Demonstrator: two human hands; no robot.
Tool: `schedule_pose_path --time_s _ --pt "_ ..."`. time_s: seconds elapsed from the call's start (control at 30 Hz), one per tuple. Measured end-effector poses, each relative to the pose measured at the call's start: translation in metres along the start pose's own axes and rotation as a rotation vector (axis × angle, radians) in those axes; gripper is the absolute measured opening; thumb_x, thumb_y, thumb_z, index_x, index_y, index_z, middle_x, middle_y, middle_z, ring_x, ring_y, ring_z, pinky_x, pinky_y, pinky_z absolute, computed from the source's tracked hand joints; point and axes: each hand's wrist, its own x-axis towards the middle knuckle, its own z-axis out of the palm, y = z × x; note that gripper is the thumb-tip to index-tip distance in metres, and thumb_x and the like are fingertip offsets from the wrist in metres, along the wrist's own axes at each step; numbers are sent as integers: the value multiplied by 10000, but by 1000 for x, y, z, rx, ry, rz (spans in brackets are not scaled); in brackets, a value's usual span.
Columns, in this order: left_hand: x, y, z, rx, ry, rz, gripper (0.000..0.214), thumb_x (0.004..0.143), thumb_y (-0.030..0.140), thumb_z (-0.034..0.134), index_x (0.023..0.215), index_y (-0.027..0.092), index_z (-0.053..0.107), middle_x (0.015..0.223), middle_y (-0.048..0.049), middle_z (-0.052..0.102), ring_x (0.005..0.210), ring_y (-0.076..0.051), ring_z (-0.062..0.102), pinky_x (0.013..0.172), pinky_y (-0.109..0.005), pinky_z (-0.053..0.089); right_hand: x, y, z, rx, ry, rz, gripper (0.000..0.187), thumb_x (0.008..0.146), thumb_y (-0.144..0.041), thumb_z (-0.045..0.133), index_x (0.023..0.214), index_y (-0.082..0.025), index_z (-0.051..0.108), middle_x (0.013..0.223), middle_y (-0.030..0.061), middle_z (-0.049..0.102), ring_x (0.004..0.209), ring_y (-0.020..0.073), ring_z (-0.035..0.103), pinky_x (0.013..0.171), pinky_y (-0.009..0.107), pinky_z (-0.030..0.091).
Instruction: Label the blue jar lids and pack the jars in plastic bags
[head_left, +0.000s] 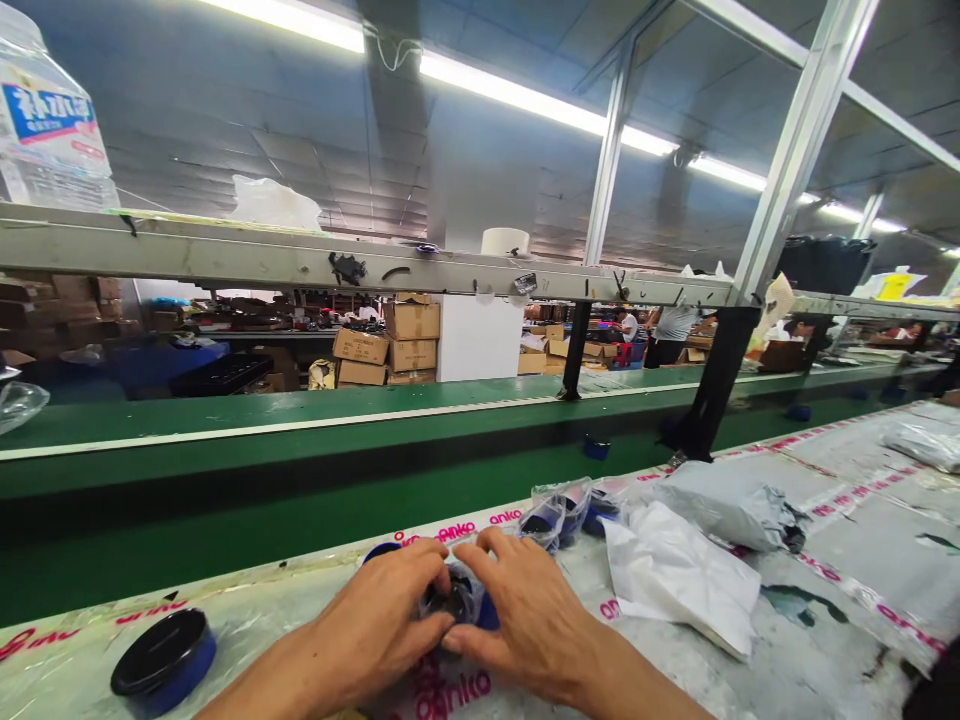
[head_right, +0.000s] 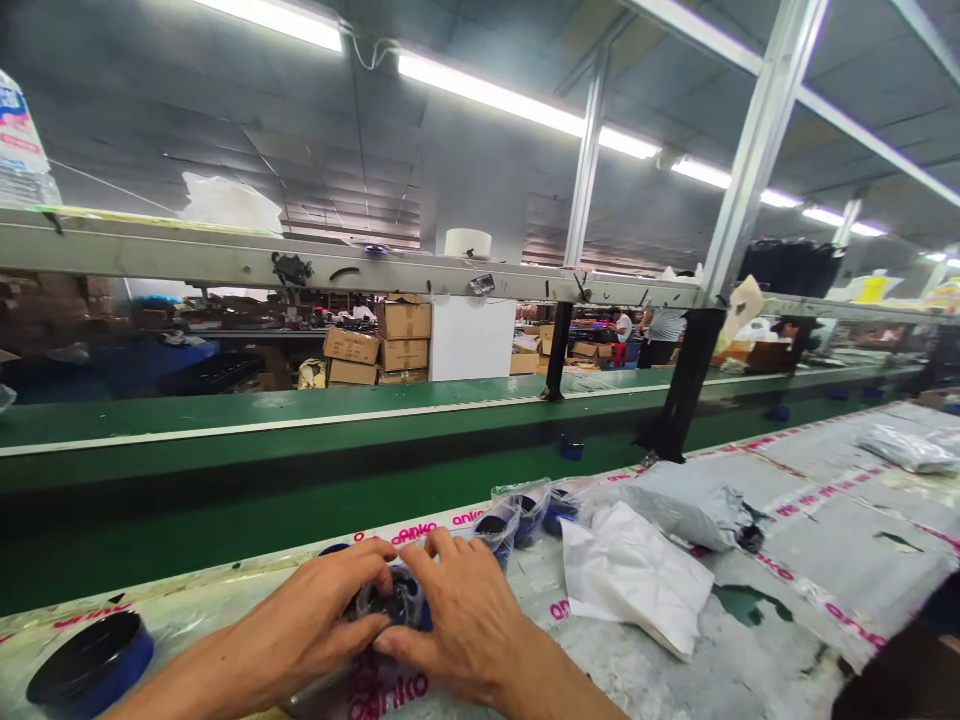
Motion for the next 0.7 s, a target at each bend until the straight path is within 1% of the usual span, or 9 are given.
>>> schedule_pose_path --time_s 0.07,0.13,0.2,0.27,0.37,0.43,0.53,0.6,0.7 --pt "1 -4 0 -4 -22 5 113 808 162 567 864 219 646 989 -19 707 902 -198 642 787 -285 446 7 0 9 -21 -17 -18 429 866 -557 669 1175 -269 590 1128 49 615 971 257 608 811 367 454" --pt "5 -9 3 39 -5 -6 152 833 166 520 848 222 661 933 -23 717 876 -202 645 773 -289 445 13 1 16 -56 -34 -24 384 893 -558 630 1104 -237 617 1068 50 638 927 244 629 772 343 461" --pt "9 -14 8 81 24 3 180 865 216 495 843 232 673 901 -26 722 852 -214 647 742 -292 446 19 5 18 -68 -66 -34 437 891 -622 597 1056 -219 639 1008 53 670 890 239 649 748 328 465" --pt "13 -18 12 88 54 22 201 876 252 484 823 245 678 868 -20 721 818 -217 648 708 -286 447 25 9 16 -36 -114 -33 524 857 -705 579 1046 -221 655 983 55 705 882 246 671 739 321 469" --pt "17 -24 13 5 76 22 213 889 311 475 822 259 670 830 1 716 770 -207 652 687 -272 458 36 13 10 42 -133 16 677 791 -779 585 1177 -225 629 1006 70 746 912 286 700 719 327 478" --pt "18 -26 11 -90 82 2 225 898 356 467 825 259 656 825 13 713 757 -196 655 693 -262 471 43 13 7 53 -167 13 691 789 -785 571 1181 -220 639 983 78 762 900 310 712 685 332 475" --pt "17 -28 10 -191 118 -35 238 880 394 474 811 252 652 806 12 711 741 -195 655 684 -259 485 51 12 7 36 -249 -10 595 821 -761 539 1015 -225 706 888 73 770 835 311 720 629 325 453" --pt "16 -29 11 -230 145 -46 243 860 399 480 796 241 654 794 0 712 734 -203 657 674 -265 492 53 12 7 55 -241 -10 515 859 -705 540 1029 -251 717 889 54 776 848 291 720 627 311 443" --pt "15 -29 14 -285 168 -56 238 844 391 495 769 230 654 764 -9 710 719 -204 658 662 -262 502 50 10 7 51 -212 -31 351 924 -554 550 1063 -279 717 898 28 780 862 254 718 650 295 437"
